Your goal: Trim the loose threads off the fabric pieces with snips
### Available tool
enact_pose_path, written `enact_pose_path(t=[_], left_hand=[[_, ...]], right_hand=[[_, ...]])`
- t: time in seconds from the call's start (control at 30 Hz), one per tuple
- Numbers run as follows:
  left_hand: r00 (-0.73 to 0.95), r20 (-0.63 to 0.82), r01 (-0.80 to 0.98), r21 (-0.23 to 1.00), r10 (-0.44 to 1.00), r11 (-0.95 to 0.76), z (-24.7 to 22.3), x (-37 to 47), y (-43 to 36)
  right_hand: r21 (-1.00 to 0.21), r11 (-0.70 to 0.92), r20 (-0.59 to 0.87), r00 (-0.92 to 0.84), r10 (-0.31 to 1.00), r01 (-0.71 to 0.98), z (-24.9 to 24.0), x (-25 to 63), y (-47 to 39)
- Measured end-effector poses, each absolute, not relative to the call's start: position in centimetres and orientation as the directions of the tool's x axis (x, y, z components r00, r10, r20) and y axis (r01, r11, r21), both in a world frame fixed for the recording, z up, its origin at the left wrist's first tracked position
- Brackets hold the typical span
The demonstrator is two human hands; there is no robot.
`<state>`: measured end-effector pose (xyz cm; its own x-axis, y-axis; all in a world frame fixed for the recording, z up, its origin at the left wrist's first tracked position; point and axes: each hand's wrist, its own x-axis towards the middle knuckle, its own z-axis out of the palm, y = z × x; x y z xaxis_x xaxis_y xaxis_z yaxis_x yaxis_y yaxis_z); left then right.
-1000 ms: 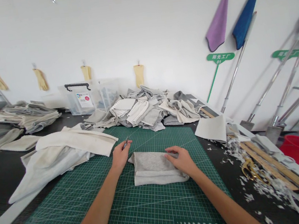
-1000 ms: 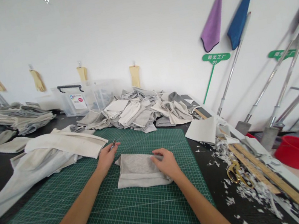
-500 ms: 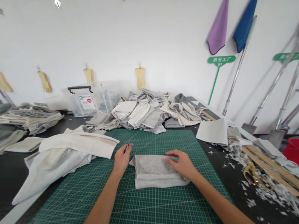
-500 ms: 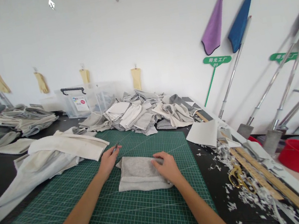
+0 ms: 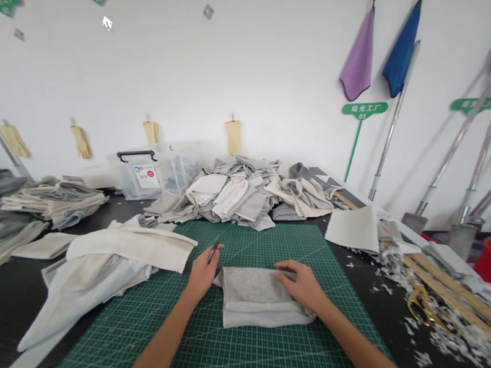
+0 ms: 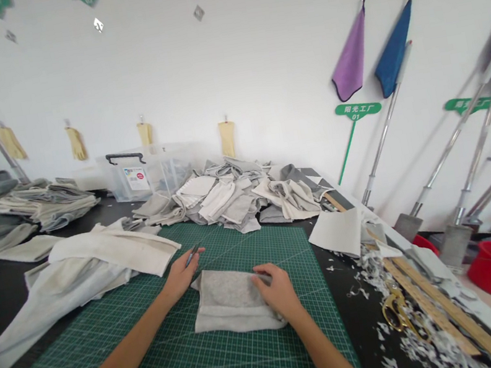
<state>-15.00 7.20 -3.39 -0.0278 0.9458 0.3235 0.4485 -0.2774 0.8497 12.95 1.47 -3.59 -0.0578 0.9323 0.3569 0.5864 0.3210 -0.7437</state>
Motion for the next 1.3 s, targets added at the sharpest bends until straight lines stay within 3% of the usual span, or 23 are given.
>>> enact_pose_path(t=[0.33, 0.63, 0.83, 1.03, 1.23, 1.3], left_hand=[[0.150, 0.376, 0.497, 0.771, 0.915, -0.398, -3.7, -15.0, 9.2], [0.117, 0.367, 0.454, 0.807, 0.923, -0.378, -4.1, -15.9, 9.6], [0.185, 0.333, 0.487, 0.786, 0.924, -0.381, -3.8, -15.9, 9.1], [0.268, 0.312, 0.507, 0.759, 0.912, -0.408, -3.0, -16.2, 8.3], [0.410, 0.330, 0.493, 0.704, 0.851, -0.511, -1.3, -16.3, 6.5], [0.479, 0.352, 0.490, 0.652, 0.804, -0.578, -0.6, -15.9, 5.5]], right_hand=[[-0.777, 0.295, 0.334, -0.032, 0.942, 0.557, -3.6, 13.1, 1.7], [-0.808, 0.267, 0.297, -0.029, 0.954, 0.525, -3.1, 13.0, 1.5], [-0.874, 0.227, 0.230, -0.044, 0.972, 0.430, -3.2, 13.8, 1.7], [-0.818, 0.313, 0.276, -0.148, 0.950, 0.482, -2.2, 13.5, 1.1], [-0.875, 0.295, 0.321, 0.004, 0.947, 0.383, -1.2, 14.6, 0.9], [-0.851, 0.318, 0.336, -0.032, 0.941, 0.417, -0.7, 14.4, 0.6]])
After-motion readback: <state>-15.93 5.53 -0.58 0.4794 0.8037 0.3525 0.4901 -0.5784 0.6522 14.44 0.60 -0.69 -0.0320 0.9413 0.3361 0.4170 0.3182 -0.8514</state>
